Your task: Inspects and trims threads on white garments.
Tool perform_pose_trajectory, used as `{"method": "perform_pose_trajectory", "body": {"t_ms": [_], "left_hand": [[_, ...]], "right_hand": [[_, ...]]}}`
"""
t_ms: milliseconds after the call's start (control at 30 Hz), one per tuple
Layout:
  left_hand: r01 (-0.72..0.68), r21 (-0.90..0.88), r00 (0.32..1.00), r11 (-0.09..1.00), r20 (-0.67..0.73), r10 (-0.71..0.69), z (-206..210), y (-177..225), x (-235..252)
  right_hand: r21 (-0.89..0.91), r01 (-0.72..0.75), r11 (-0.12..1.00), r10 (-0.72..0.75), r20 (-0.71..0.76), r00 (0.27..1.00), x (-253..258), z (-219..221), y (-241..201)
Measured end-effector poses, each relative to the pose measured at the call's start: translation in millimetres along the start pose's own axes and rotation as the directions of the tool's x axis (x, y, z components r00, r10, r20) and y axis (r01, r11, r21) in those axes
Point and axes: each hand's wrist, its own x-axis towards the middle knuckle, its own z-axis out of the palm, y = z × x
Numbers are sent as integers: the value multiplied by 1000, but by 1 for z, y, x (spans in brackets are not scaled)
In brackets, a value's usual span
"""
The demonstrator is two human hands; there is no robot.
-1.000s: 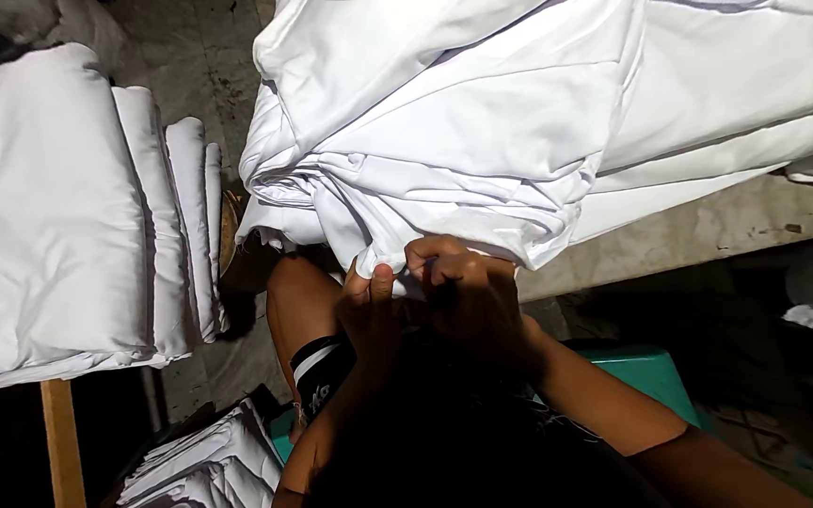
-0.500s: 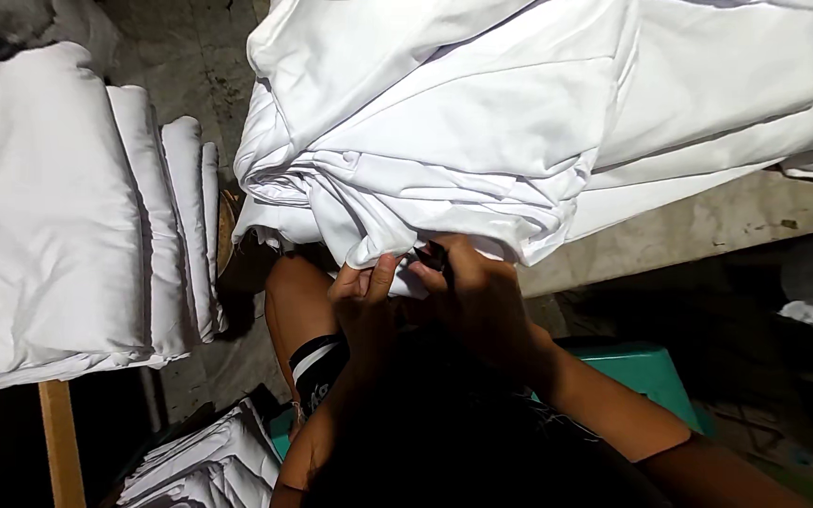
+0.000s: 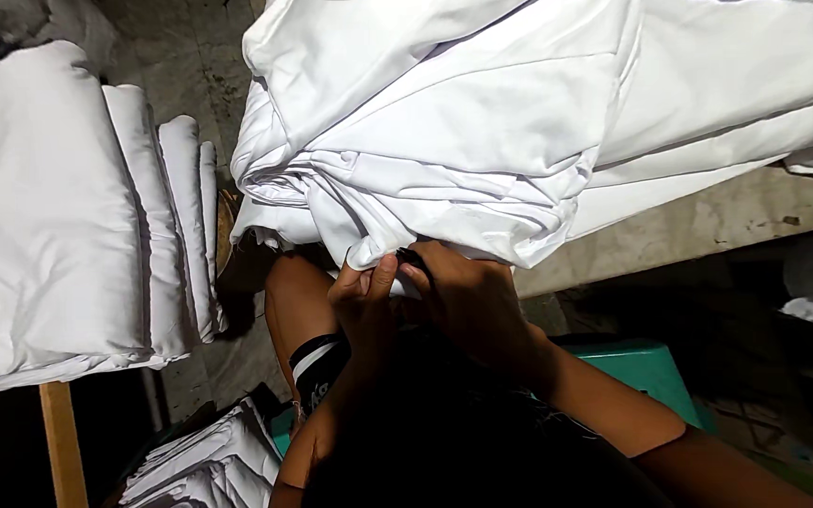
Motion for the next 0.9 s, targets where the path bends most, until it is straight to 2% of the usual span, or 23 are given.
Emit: {"method": "perform_pose_trajectory", "body": {"t_ms": [133,367,900], "left_hand": [[-2,41,1000,999,0,2,0,1,0],[7,-12,1000,1000,13,-7,-1,0,-2],[3,16,1000,1000,1,-3,-1,-1,-2]], "right_hand": [[30,-14,999,14,-1,1000,0,0,0],[27,-4,1000,4,-7,1000,-2,0,0],[22,-1,1000,1,-6,1000,-1,1,0]]}}
